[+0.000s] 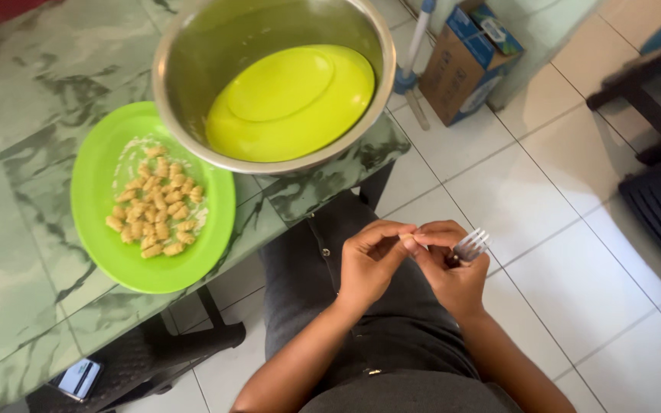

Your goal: The person takes small pieces of dough from a bowl and shapes them into patterned cylinders using a fork before placing them on a plate.

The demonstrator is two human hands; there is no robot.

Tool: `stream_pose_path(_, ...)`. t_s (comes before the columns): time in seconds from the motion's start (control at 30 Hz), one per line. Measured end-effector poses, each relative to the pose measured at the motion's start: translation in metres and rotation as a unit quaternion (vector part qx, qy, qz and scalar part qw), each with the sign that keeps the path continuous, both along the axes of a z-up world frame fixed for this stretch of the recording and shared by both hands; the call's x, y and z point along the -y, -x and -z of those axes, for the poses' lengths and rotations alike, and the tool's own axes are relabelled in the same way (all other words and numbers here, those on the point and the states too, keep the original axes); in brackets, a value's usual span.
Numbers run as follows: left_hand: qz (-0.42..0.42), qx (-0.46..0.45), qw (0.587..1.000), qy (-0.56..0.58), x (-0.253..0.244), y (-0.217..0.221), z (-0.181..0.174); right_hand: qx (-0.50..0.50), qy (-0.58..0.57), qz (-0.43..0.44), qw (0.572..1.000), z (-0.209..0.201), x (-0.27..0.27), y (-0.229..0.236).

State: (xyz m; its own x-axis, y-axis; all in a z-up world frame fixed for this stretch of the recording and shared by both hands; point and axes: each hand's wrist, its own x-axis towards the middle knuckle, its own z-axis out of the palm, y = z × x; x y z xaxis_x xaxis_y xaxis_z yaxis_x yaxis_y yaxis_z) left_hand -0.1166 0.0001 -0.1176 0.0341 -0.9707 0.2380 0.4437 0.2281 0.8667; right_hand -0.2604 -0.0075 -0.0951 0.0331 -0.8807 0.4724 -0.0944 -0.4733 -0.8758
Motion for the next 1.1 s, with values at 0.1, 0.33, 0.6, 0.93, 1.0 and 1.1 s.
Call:
stream_pose_path(0.1,-0.026,0.05,0.998,0.0,0.004,-0.003,0.004,0.085,-0.077,-0.034,0.993,0.01,-0.001,0.012)
stream_pose_path(0.33,-0.002,0.191,0.982,-0.009,0.002,-0.013,-0.02,0.096,-0.235,-0.04,0.966,0.012,-0.008,0.01)
stream_pose_path(0.6,0.08,-0.038,0.986,-0.14,0.0,-0.024,0.03,-0.007,-0.222,-0.071,0.972,0.001,-0.007,0.001)
stream_pose_path(0.93,0.014,-0.082,0.992,-0.098,-0.041,-0.048,0.048,0.114,-0.299,-0.143,0.936,0.016,-0.019,-0.033)
stream_pose_path(1.0,-0.034,-0.073,0.992,-0.098,-0.048,-0.048,0.05,0.129,-0.337,-0.169,0.917,0.021,-0.022,-0.04)
stream_pose_path(1.1,-0.106,-0.04,0.988,-0.107,-0.06,-0.055,0.05,0.103,-0.333,-0.174,0.921,0.021,-0.029,-0.057)
